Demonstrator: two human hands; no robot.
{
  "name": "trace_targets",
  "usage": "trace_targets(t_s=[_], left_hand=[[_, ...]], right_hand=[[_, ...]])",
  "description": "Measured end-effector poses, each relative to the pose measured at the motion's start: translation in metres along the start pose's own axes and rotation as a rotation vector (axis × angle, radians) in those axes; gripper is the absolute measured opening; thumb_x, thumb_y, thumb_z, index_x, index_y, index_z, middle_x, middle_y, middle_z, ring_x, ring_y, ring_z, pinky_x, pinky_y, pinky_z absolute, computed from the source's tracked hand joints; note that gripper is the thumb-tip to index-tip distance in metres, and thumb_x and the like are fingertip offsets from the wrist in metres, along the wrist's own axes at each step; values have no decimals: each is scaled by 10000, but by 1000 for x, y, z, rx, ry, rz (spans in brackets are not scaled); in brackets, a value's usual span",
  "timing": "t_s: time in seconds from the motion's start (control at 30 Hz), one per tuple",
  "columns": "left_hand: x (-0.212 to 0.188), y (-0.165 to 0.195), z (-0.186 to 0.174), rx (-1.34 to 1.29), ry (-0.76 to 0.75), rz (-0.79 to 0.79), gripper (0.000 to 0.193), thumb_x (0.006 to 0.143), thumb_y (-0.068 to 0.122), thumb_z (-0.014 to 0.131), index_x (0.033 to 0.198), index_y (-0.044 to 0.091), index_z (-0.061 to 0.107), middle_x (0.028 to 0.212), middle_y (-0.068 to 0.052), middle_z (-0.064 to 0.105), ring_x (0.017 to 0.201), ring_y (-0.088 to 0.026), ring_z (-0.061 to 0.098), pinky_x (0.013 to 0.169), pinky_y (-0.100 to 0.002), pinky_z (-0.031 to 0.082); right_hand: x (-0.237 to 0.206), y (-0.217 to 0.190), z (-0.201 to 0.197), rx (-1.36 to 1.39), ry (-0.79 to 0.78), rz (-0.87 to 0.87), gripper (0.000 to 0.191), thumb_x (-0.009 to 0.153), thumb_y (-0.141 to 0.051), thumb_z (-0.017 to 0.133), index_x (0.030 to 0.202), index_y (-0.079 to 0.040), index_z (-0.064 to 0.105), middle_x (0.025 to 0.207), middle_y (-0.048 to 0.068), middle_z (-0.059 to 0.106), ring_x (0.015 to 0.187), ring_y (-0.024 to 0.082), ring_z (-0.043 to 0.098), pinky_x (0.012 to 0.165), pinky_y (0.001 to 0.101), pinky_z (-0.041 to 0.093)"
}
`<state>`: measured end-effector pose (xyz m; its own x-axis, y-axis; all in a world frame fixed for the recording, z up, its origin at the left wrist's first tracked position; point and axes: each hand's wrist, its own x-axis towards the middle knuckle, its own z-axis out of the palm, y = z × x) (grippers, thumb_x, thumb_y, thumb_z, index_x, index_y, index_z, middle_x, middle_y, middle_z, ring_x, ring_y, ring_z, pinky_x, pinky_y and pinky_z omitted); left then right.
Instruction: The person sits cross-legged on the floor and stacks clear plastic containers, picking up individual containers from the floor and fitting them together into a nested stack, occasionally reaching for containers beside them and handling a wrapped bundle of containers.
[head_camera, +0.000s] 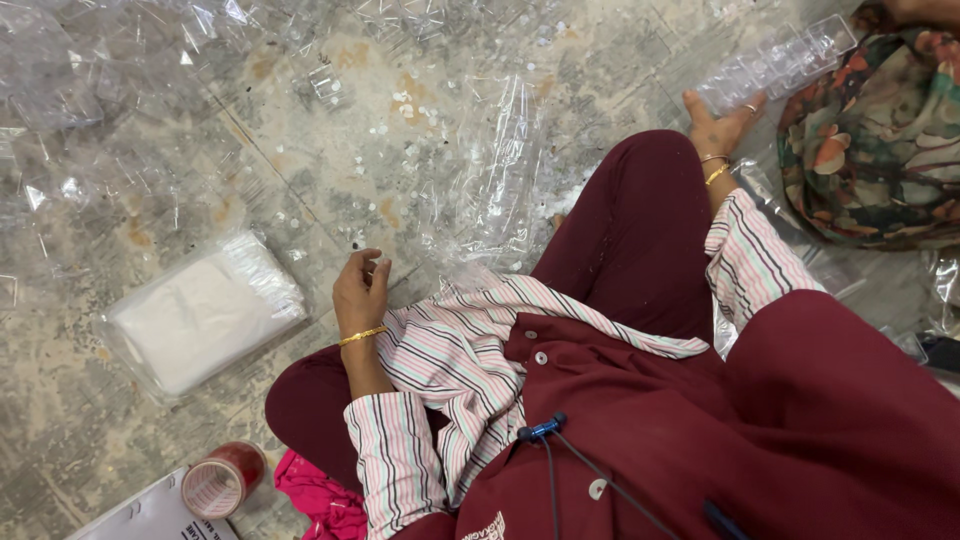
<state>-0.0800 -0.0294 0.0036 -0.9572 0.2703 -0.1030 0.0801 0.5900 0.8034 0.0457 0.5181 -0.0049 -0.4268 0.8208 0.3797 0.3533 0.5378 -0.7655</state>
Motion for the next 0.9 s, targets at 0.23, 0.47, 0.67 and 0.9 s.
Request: trace_targets(t_s=[0.23,0.47,0.67,0.9], left_hand=[[2,16,1,-127,101,57,226,952,151,728,1144,34,711,832,-57,680,696,-119,608,621,-286,488],[-6,118,32,-391,61,430,773,865,259,865,1494,133,433,1415,-101,559,1250,-238,595,996,-365,552],[-22,181,64,-489,-56,575,1026,731,240,963,1540,129,342,1450,-118,424,1351,-287,509,1136,-441,502],[-42,123,39,-816,-100,207,907,794,104,897,1495,83,323,1358,-106,557,1225,-232,617,1017,-372,578]], right_hand=[[23,-2,19,16,-291,-103,1111,877,-280,983,1548,135,201,1574,335,256,1471,404,314,1242,499,349],[22,-87,19,-443,-484,-1192,414,939,-153,808,1285,-304,638,1202,4,692,1186,198,624,1072,665,274],[-110,-215,6,259,-878,-805,572,849,-252,858,1333,-122,584,1385,112,556,1381,307,493,1165,428,503],[-83,-139,-2,112,-921,-737,1124,720,-405,921,1568,-52,273,1603,192,310,1516,406,287,1261,555,209]])
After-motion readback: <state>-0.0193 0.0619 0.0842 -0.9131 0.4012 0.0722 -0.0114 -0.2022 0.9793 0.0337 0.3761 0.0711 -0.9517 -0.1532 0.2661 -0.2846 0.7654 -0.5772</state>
